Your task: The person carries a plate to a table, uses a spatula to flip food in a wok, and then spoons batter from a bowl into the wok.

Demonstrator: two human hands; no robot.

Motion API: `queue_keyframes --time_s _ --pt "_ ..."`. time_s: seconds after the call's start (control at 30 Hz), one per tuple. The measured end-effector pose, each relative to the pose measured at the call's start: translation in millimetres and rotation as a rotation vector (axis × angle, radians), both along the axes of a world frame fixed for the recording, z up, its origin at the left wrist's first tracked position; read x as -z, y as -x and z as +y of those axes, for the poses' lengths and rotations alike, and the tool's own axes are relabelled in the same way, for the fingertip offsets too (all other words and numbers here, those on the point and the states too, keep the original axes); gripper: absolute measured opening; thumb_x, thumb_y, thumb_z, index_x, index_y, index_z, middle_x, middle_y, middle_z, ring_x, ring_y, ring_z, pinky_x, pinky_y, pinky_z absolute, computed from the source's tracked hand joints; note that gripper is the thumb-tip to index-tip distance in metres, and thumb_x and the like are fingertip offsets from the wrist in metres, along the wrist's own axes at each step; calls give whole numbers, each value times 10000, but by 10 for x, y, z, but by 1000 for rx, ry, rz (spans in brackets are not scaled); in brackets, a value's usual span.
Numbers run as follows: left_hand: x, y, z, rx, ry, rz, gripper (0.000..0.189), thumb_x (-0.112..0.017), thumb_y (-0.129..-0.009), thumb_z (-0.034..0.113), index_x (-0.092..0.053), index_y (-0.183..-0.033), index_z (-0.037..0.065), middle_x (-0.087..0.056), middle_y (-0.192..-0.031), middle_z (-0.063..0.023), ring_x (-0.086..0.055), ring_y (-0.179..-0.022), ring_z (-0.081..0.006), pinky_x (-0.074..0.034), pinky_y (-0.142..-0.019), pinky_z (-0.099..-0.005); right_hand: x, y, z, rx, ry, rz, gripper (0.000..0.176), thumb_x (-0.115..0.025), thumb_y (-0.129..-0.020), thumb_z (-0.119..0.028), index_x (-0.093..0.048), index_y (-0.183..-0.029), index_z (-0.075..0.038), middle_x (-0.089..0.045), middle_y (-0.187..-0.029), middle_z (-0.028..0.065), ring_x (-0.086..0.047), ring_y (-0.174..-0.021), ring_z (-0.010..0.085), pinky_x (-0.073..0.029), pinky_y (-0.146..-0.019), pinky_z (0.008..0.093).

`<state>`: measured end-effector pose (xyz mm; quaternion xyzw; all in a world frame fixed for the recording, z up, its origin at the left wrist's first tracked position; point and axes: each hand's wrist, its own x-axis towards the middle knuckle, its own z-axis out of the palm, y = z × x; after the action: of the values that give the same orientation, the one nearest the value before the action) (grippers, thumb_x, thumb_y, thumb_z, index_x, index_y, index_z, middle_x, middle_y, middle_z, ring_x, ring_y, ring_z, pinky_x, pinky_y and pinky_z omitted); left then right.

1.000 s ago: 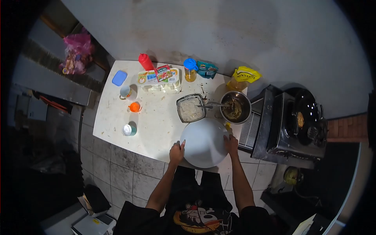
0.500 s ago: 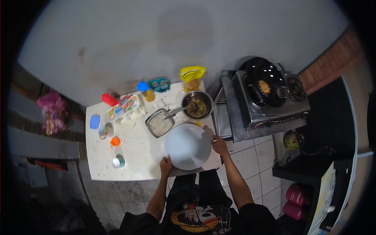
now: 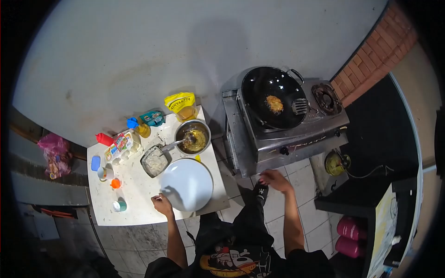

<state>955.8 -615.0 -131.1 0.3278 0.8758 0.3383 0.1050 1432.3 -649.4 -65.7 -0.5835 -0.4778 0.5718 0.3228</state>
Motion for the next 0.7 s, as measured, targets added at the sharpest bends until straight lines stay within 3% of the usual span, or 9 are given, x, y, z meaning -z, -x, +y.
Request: queue_keyframes --time_s 0.1,0.2,0.27,0.33,0.37,0.43,0.5,0.6,0.7 --pt "-62 -598 35 -21 -241 -54 202 -604 -822 188 -502 -801 15 -542 -671 -96 -512 -609 -202 -436 -579 -338 -455 -761 57 109 -8 -9 154 -549 -897 -109 -584 -962 26 -616 -783 66 -585 -713 117 -482 -650 259" --pt "-195 -1400 118 150 -375 -392 93 -541 -865 62 -516 -783 27 -545 -743 -41 -506 -681 -122 -409 -561 -276 -468 -1670 243 245 -141 -178 139 -535 -901 -101 -591 -926 23 -604 -730 57 -577 -683 111 -471 -611 260" --pt "-292 -1916 237 260 -315 -465 66 -542 -884 89 -560 -858 32 -549 -758 -33 -510 -678 -106 -422 -585 -268 -290 -2203 425 374 -283 -308 133 -527 -894 -73 -598 -956 21 -605 -721 54 -584 -666 120 -471 -589 261" --pt "-871 -2580 351 432 -397 -505 148 -532 -927 175 -562 -878 39 -509 -687 -2 -462 -556 -62 -379 -441 -218 -261 -2520 537 416 -309 -352 129 -536 -879 -60 -597 -956 24 -613 -731 71 -593 -663 137 -472 -583 265" --pt "-915 -2730 405 454 -361 -733 172 -533 -936 204 -559 -885 42 -491 -664 10 -422 -505 -43 -331 -384 -199 -339 -2599 656 470 -392 -504 154 -554 -849 -38 -587 -985 26 -617 -800 100 -607 -677 170 -479 -588 273" --pt "-1182 -3026 559 566 -304 -768 190 -542 -935 225 -558 -899 39 -481 -651 13 -414 -498 -33 -339 -399 -196 -456 -2796 971 529 -506 -645 201 -572 -819 -17 -577 -1014 29 -621 -869 129 -621 -691 202 -486 -593 281" --pt "-1423 -3258 660 583 -315 -779 196 -542 -935 232 -565 -925 37 -495 -666 12 -425 -506 -34 -345 -405 -192 -410 -2904 1104 520 -496 -751 367 -590 -754 28 -533 -1116 14 -562 -1074 182 -621 -853 309 -505 -702 343" --pt "-1664 -3493 827 642 -366 -703 216 -545 -935 243 -577 -978 35 -525 -704 10 -446 -525 -37 -359 -419 -188 -264 -3016 1271 426 -544 -960 456 -591 -745 36 -478 -1186 22 -483 -1195 237 -542 -1013 397 -447 -874 428" --pt "-1752 -3569 967 696 -402 -576 255 -556 -929 245 -589 -1053 24 -570 -776 5 -470 -554 -43 -385 -443 -189 -129 -3033 1396 403 -440 -929 462 -573 -729 68 -490 -1176 -13 -476 -1185 202 -483 -1103 408 -402 -938 435"
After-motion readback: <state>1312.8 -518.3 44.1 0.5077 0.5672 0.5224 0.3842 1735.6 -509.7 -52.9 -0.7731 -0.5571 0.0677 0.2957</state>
